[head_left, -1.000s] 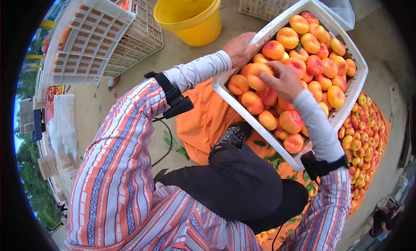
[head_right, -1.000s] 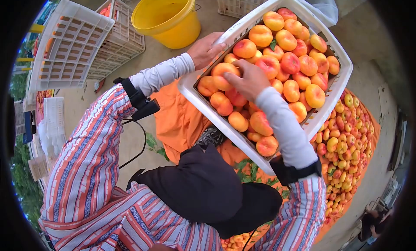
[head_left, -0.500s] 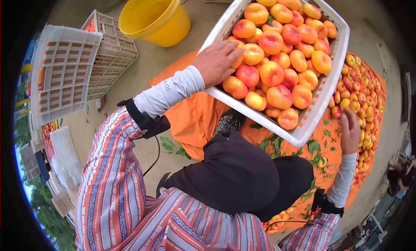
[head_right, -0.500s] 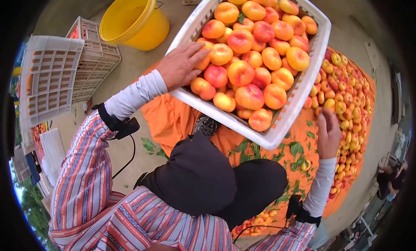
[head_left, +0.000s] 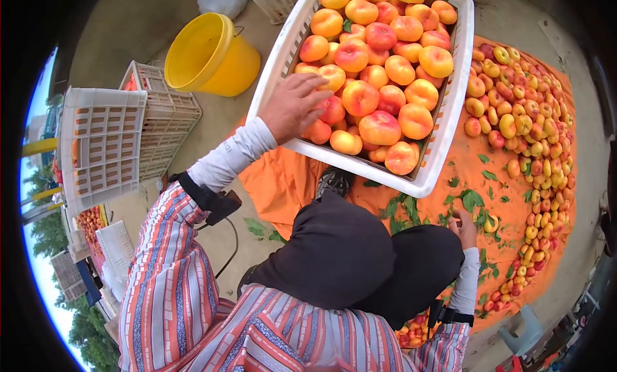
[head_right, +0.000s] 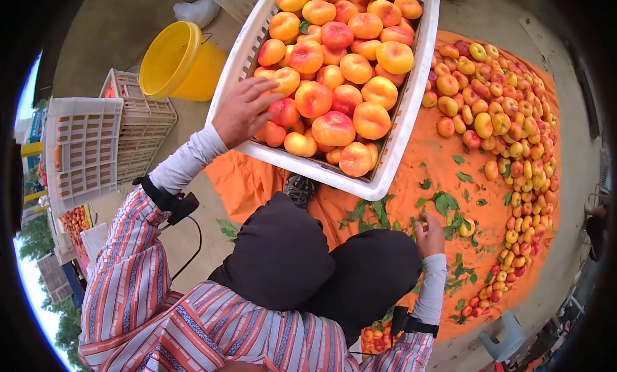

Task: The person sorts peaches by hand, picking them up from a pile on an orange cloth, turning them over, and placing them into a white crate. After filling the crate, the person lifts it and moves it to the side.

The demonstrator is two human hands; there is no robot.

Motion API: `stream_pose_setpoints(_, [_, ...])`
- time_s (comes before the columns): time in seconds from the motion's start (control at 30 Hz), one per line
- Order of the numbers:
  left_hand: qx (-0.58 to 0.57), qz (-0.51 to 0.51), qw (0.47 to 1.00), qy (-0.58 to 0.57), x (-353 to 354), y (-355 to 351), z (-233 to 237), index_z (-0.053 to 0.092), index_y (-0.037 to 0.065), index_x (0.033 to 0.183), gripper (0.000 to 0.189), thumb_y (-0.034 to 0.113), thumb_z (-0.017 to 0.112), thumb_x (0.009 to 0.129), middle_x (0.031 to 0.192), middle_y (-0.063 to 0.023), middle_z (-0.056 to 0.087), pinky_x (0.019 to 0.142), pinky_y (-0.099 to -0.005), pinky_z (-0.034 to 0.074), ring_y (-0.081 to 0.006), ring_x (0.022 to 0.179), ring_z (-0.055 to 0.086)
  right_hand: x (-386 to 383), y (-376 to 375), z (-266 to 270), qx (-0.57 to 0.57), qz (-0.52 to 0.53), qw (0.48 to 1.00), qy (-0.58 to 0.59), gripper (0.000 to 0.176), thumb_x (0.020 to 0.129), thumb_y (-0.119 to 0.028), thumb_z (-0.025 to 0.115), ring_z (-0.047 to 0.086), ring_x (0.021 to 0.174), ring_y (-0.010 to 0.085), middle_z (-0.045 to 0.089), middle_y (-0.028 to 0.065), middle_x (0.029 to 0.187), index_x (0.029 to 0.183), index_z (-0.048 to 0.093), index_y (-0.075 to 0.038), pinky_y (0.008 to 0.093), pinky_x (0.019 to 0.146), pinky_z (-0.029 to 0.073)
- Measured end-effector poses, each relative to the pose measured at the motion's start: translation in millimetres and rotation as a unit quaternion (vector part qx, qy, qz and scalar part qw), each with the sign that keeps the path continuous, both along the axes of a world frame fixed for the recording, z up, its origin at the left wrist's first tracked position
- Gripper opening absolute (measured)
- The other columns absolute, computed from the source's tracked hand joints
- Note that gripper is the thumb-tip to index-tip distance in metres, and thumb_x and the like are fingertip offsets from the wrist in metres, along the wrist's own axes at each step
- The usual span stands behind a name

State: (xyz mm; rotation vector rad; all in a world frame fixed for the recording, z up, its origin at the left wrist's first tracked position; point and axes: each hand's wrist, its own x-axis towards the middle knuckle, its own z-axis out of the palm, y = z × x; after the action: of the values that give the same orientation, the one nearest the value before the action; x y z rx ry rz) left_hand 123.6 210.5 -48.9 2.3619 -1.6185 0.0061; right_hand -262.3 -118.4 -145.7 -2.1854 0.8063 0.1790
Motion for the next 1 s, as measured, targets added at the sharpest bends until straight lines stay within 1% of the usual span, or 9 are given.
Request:
stream_pose_setpoints(0.17, [-0.001,-0.010,1.000,0.006,-19.9,-36.5,13.7,0.026,0.009,0.136,0.066,0.030,0.055,0.080,0.140,-0.0131,0.025,0.106,-0.0423,0.021,-0.0311,0.128,0.026,-23.3,0.6,-30.7,0.010,-0.019,1.000,0.016,0.026,0.079,-0.015,0.060,0.058,0.066,0.0198,0.060,0.0134,0.087,0.099,0.055,0.001,0.0307,0.060,0.047])
stream_pose_setpoints(0.23, [0.031,-0.031,0.999,0.020,-23.8,-43.5,-0.2,0.025,0.008,0.136,0.065,0.031,0.053,0.081,0.140,-0.0136,0.025,0.106,-0.0424,0.020,-0.0314,0.128,0.026,-16.8,4.1,-25.9,-0.019,0.023,1.000,0.011,0.025,0.079,-0.015,0.059,0.059,0.066,0.0208,0.060,0.0142,0.088,0.099,0.055,0.000,0.0314,0.061,0.048])
stream_pose_setpoints(0.4, [0.053,-0.037,0.998,-0.006,-31.3,-55.1,8.7,0.032,0.007,0.133,0.060,0.035,0.050,0.083,0.138,-0.0148,0.027,0.104,-0.0430,0.021,-0.0316,0.128,0.026,-13.0,10.6,-10.9,0.044,-0.013,0.999,0.004,0.026,0.080,-0.016,0.058,0.060,0.070,0.0246,0.060,0.0156,0.090,0.100,0.054,0.000,0.0329,0.064,0.048])
stream_pose_setpoints(0.53, [-0.015,-0.152,0.986,0.062,-70.9,-79.6,15.4,0.049,0.011,0.117,0.044,0.020,0.061,0.076,0.123,-0.0126,0.044,0.097,-0.0418,0.034,-0.0306,0.117,0.040,-17.8,8.5,-21.8,0.023,0.022,0.999,0.010,0.027,0.081,-0.016,0.058,0.061,0.073,0.0255,0.060,0.0155,0.092,0.102,0.053,0.000,0.0328,0.067,0.048])
stream_pose_setpoints(0.57, [-0.055,-0.170,0.982,0.058,-77.0,-87.7,10.9,0.055,0.011,0.107,0.037,0.016,0.066,0.072,0.112,-0.0082,0.052,0.090,-0.0403,0.039,-0.0276,0.105,0.048,-21.8,9.4,-25.2,0.035,0.015,0.999,0.012,0.027,0.081,-0.016,0.058,0.061,0.075,0.0256,0.060,0.0156,0.093,0.102,0.054,0.000,0.0329,0.067,0.048])
stream_pose_setpoints(0.67, [-0.012,-0.213,0.969,0.123,-75.5,-108.6,6.6,0.057,0.011,0.104,0.034,0.020,0.066,0.072,0.105,-0.0052,0.055,0.086,-0.0390,0.040,-0.0247,0.099,0.050,-26.7,13.3,-27.9,0.055,0.000,0.998,0.019,0.028,0.081,-0.017,0.058,0.062,0.078,0.0261,0.060,0.0158,0.096,0.102,0.054,0.001,0.0334,0.069,0.049])
stream_pose_setpoints(0.83, [0.010,-0.251,0.962,0.106,-71.4,-123.5,3.0,0.059,0.011,0.102,0.036,0.029,0.065,0.072,0.096,-0.0036,0.057,0.081,-0.0365,0.039,-0.0226,0.090,0.050,-38.7,12.0,-41.6,0.063,-0.010,0.997,0.042,0.029,0.080,-0.019,0.058,0.062,0.080,0.0284,0.060,0.0175,0.099,0.102,0.055,0.000,0.0354,0.071,0.049])
stream_pose_setpoints(0.93, [0.080,-0.236,0.966,0.071,-74.4,-127.6,2.8,0.060,0.011,0.101,0.035,0.032,0.064,0.073,0.090,-0.0042,0.056,0.078,-0.0365,0.039,-0.0232,0.088,0.050,-51.4,12.2,-59.6,-0.009,0.046,0.999,0.009,0.028,0.077,-0.020,0.058,0.058,0.082,0.0348,0.059,0.0202,0.092,0.097,0.056,-0.001,0.0408,0.072,0.046])
stream_pose_setpoints(1.0, [0.031,-0.244,0.967,0.069,-76.3,-130.2,4.7,0.060,0.013,0.090,0.029,0.034,0.062,0.072,0.083,-0.0045,0.053,0.074,-0.0367,0.039,-0.0231,0.084,0.049,-46.7,16.0,-44.9,-0.010,0.049,0.999,0.020,0.027,0.077,-0.022,0.058,0.056,0.082,0.0357,0.058,0.0186,0.087,0.094,0.054,-0.002,0.0416,0.071,0.045])
